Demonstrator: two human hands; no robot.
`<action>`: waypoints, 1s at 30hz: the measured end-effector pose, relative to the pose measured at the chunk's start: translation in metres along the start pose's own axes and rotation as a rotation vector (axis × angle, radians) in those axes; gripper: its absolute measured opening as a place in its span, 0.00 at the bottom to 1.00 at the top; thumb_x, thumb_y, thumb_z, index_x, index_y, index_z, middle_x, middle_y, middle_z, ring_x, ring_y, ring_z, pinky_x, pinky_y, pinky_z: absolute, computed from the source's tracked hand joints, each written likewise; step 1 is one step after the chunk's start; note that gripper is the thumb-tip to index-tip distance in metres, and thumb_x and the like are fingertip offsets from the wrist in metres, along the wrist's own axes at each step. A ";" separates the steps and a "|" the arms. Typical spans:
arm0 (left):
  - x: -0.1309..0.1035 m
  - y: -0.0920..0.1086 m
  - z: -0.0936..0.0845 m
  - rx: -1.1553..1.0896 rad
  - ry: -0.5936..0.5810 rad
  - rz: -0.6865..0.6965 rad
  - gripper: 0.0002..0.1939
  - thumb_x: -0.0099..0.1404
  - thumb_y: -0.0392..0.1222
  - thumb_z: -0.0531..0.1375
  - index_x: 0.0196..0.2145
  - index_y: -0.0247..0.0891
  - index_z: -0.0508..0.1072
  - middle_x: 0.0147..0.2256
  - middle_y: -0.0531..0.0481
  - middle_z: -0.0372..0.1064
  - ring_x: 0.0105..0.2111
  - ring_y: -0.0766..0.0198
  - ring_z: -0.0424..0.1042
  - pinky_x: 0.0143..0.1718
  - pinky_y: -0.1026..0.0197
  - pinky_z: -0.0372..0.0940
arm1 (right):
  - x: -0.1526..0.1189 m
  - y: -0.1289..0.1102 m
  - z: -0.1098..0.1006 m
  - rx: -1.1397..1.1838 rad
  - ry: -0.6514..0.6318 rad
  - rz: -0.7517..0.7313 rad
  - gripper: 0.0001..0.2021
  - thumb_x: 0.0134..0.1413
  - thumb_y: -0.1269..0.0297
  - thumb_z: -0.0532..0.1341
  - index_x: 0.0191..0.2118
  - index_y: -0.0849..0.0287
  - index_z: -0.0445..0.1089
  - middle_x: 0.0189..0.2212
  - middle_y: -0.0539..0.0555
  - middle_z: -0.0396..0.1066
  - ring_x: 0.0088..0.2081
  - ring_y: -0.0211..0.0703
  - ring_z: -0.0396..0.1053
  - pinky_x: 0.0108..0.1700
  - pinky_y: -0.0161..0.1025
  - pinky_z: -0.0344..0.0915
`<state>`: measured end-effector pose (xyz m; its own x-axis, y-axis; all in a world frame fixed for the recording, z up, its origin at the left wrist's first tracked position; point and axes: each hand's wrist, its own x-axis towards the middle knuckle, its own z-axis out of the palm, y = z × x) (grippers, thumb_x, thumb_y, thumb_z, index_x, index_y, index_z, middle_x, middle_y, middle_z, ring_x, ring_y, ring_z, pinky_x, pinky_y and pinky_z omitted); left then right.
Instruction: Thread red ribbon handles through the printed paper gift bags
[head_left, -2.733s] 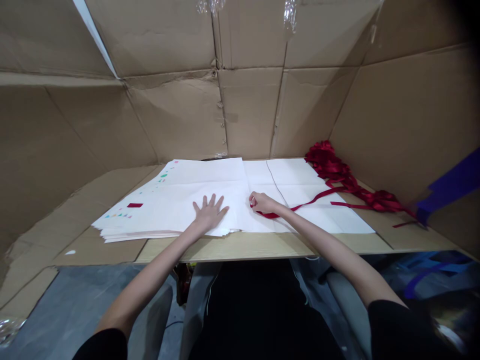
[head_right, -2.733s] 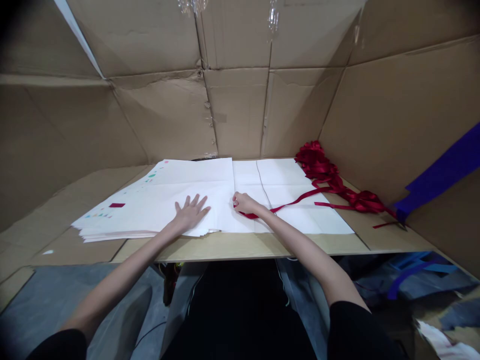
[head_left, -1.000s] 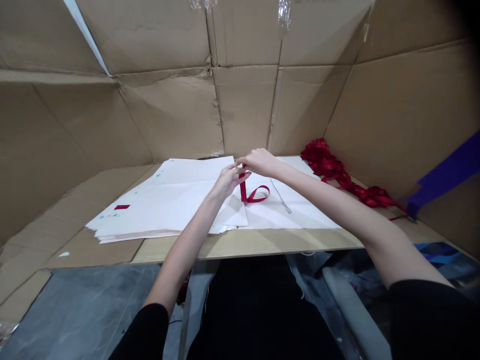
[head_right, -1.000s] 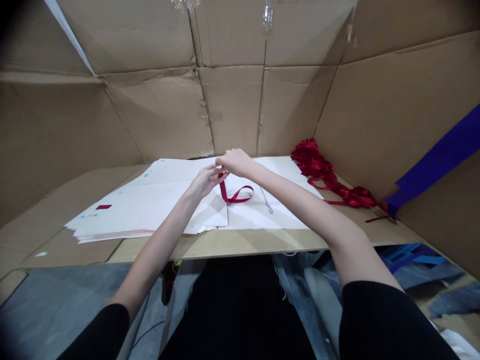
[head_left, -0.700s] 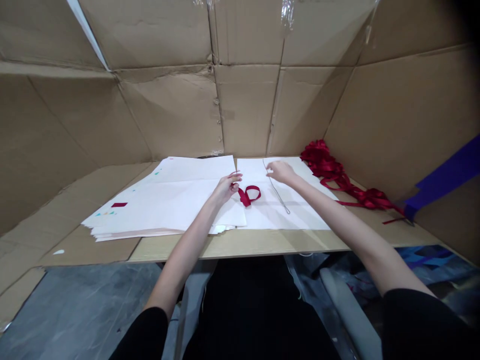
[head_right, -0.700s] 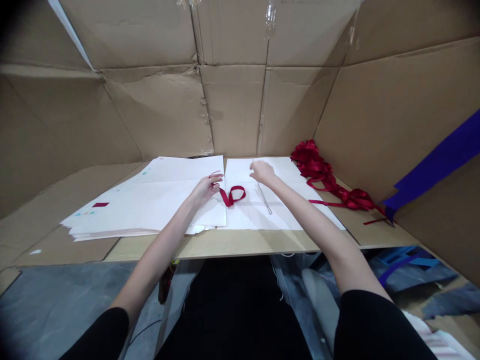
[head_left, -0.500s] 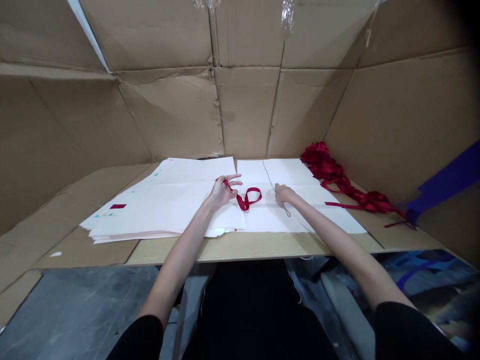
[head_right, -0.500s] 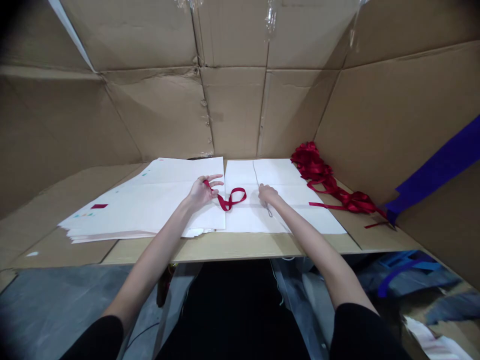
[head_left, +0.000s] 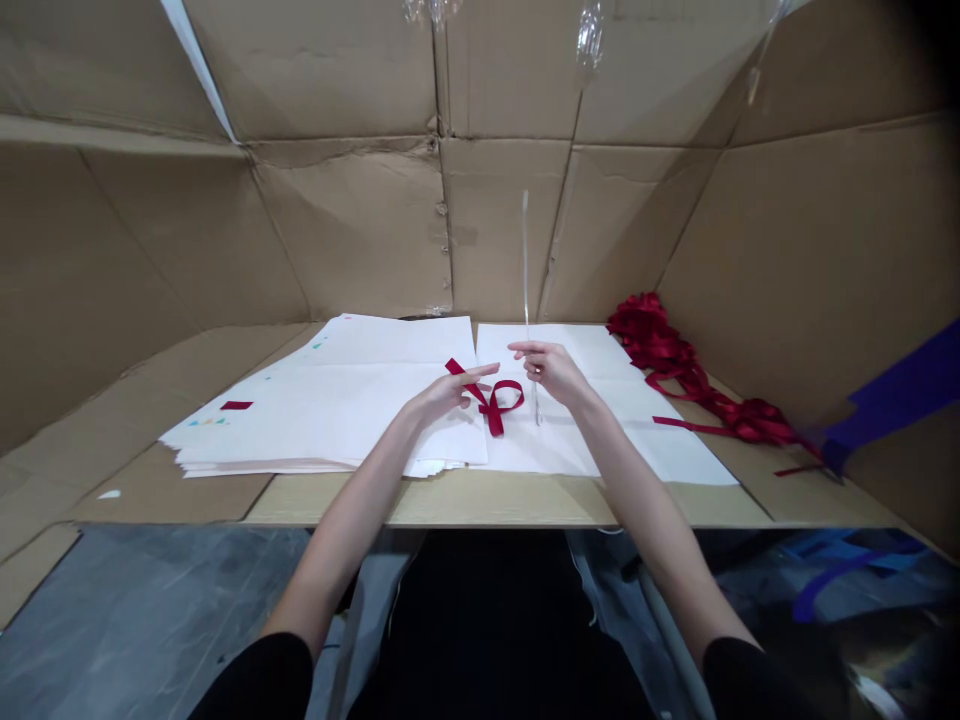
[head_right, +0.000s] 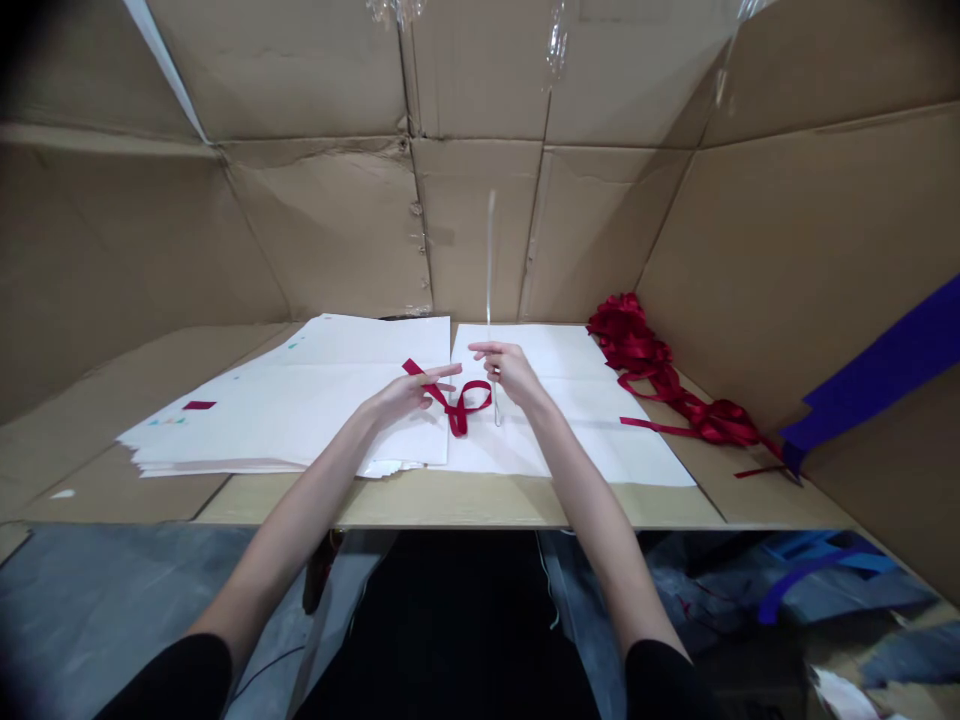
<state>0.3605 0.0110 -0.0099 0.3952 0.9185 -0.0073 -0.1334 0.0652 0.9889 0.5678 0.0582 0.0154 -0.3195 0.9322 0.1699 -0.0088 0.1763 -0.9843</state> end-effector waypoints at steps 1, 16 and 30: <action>0.000 0.000 0.001 -0.016 0.016 -0.005 0.23 0.56 0.36 0.56 0.50 0.38 0.73 0.45 0.41 0.70 0.41 0.59 0.68 0.28 0.65 0.59 | -0.001 -0.001 0.010 -0.063 0.010 -0.023 0.17 0.42 0.75 0.53 0.39 0.64 0.74 0.31 0.54 0.70 0.21 0.31 0.57 0.24 0.32 0.58; 0.008 -0.013 0.003 -0.076 0.192 0.057 0.10 0.52 0.39 0.64 0.33 0.32 0.75 0.32 0.45 0.70 0.29 0.66 0.67 0.27 0.66 0.57 | 0.009 0.006 0.055 -0.422 0.032 -0.122 0.10 0.42 0.59 0.63 0.25 0.62 0.74 0.21 0.51 0.69 0.27 0.38 0.63 0.31 0.34 0.58; 0.008 -0.016 -0.007 0.020 0.495 0.163 0.09 0.50 0.40 0.66 0.26 0.31 0.74 0.21 0.50 0.66 0.17 0.74 0.55 0.18 0.67 0.46 | 0.002 0.011 0.034 -0.327 0.209 -0.512 0.16 0.58 0.62 0.47 0.46 0.59 0.65 0.40 0.58 0.69 0.43 0.44 0.66 0.46 0.41 0.64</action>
<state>0.3590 0.0204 -0.0266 -0.1073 0.9908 0.0825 -0.1380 -0.0970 0.9857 0.5349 0.0509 0.0032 -0.1595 0.7406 0.6528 0.1889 0.6719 -0.7161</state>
